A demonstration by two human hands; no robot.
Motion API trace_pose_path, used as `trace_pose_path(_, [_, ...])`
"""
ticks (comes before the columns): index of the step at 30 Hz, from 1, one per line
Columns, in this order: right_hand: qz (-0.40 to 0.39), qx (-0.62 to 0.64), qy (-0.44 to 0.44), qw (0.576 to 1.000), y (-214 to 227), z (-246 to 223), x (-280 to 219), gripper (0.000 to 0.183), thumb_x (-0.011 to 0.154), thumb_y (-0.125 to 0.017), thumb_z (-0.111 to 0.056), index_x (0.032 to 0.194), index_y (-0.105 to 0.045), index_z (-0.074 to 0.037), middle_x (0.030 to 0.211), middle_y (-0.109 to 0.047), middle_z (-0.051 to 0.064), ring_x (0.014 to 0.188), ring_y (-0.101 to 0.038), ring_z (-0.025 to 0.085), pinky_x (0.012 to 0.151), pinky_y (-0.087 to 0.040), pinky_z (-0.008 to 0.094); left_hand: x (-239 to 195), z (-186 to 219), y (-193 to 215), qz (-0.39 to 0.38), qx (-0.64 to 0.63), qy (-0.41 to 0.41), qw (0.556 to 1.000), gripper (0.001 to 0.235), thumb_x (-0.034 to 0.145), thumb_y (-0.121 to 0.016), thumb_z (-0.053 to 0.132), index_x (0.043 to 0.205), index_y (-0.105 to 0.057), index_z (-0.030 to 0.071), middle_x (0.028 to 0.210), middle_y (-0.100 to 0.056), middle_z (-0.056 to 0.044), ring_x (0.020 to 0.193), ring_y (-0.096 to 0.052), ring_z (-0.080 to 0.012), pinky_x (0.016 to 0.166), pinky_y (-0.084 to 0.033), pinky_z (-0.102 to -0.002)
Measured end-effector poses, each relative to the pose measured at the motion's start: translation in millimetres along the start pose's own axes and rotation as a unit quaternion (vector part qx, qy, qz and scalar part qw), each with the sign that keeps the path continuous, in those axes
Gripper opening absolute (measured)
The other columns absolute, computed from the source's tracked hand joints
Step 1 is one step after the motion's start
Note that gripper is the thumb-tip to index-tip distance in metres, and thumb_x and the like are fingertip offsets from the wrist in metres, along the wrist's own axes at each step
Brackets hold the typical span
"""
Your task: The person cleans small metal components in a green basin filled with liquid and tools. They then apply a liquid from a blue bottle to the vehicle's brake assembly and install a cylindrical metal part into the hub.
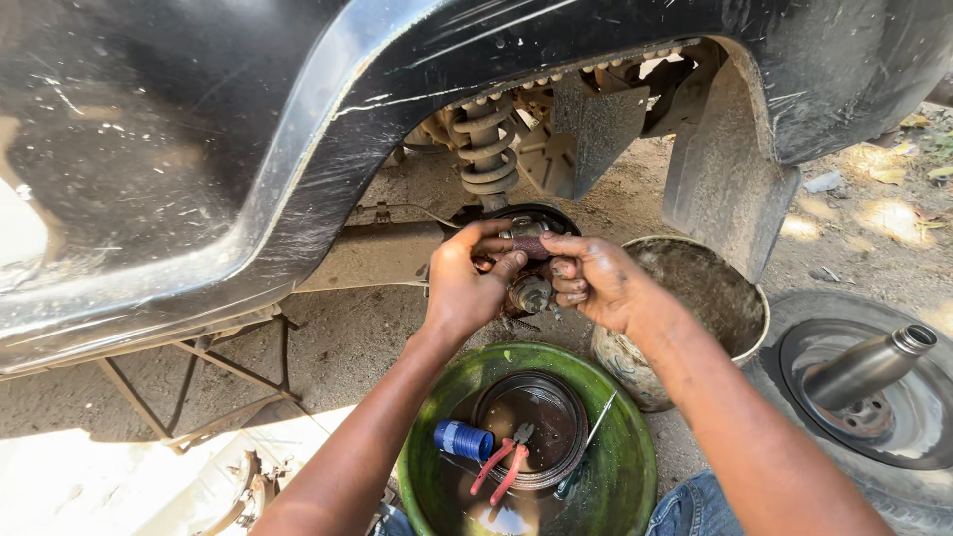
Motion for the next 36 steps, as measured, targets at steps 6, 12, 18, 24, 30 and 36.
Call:
trace_pose_path(6, [0.074,-0.036,0.048,0.995,5,4,3,0.012,0.093,-0.070,-0.023,0.096,-0.069,-0.011,0.062,-0.048,-0.009,0.046,-0.034,0.003,0.042,-0.026,0.020,-6,-34,4,0.022,-0.085,0.092,0.992,0.042,0.089,-0.074,0.008,0.127,-0.062,-0.005,0.086,-0.077,-0.011,0.077,-0.067,-0.0121,0.068,-0.053,-0.026])
trace_pose_path(12, [0.069,-0.128,0.106,0.984,-5,8,1,0.018,0.088,-0.076,-0.020,0.099,-0.082,-0.006,0.062,-0.058,-0.004,0.050,-0.041,0.005,0.044,-0.030,0.022,-8,-48,-6,-0.036,-0.126,0.133,0.982,0.056,0.087,-0.070,0.001,0.139,-0.051,-0.005,0.094,-0.080,-0.008,0.082,-0.071,-0.0092,0.074,-0.056,-0.024])
trace_pose_path(18, [0.113,-0.187,0.189,0.957,-16,-10,-3,0.019,0.085,-0.080,-0.019,0.099,-0.082,-0.006,0.067,-0.068,-0.001,0.052,-0.047,0.004,0.045,-0.036,0.021,-11,-26,5,-0.030,-0.028,0.175,0.984,0.058,0.088,-0.068,0.003,0.143,-0.049,-0.001,0.089,-0.079,-0.015,0.069,-0.068,-0.0129,0.065,-0.054,-0.028])
trace_pose_path(24, [0.184,-0.270,0.147,0.934,-11,-20,2,0.020,0.079,-0.085,-0.018,0.092,-0.079,-0.003,0.064,-0.067,0.004,0.046,-0.041,0.011,0.040,-0.026,0.028,-13,1,28,0.060,0.032,0.134,0.989,0.046,0.083,-0.067,-0.002,0.128,-0.067,0.004,0.092,-0.080,-0.007,0.062,-0.063,-0.0062,0.057,-0.051,-0.025])
trace_pose_path(30, [0.112,-0.314,0.208,0.919,-20,-30,13,0.019,0.081,-0.086,-0.019,0.091,-0.081,-0.003,0.063,-0.067,0.000,0.053,-0.052,0.004,0.046,-0.037,0.023,-2,-5,25,0.055,-0.035,0.068,0.996,0.040,0.085,-0.070,-0.001,0.124,-0.066,0.004,0.094,-0.078,-0.007,0.067,-0.062,-0.0044,0.060,-0.050,-0.023])
trace_pose_path(36, [0.129,-0.360,0.227,0.896,-18,-37,16,0.020,0.081,-0.087,-0.021,0.090,-0.081,-0.004,0.061,-0.065,0.000,0.052,-0.052,0.005,0.047,-0.038,0.024,-6,-7,25,0.096,0.115,-0.008,0.989,0.027,0.089,-0.073,0.005,0.115,-0.072,0.009,0.092,-0.077,-0.006,0.074,-0.067,-0.0067,0.070,-0.056,-0.027])
Point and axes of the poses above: each hand's wrist, its own x-axis towards the middle knuckle, its own y-axis out of the back of the hand, z = x × y, the point moved 10 cm from there along x, towards the middle knuckle
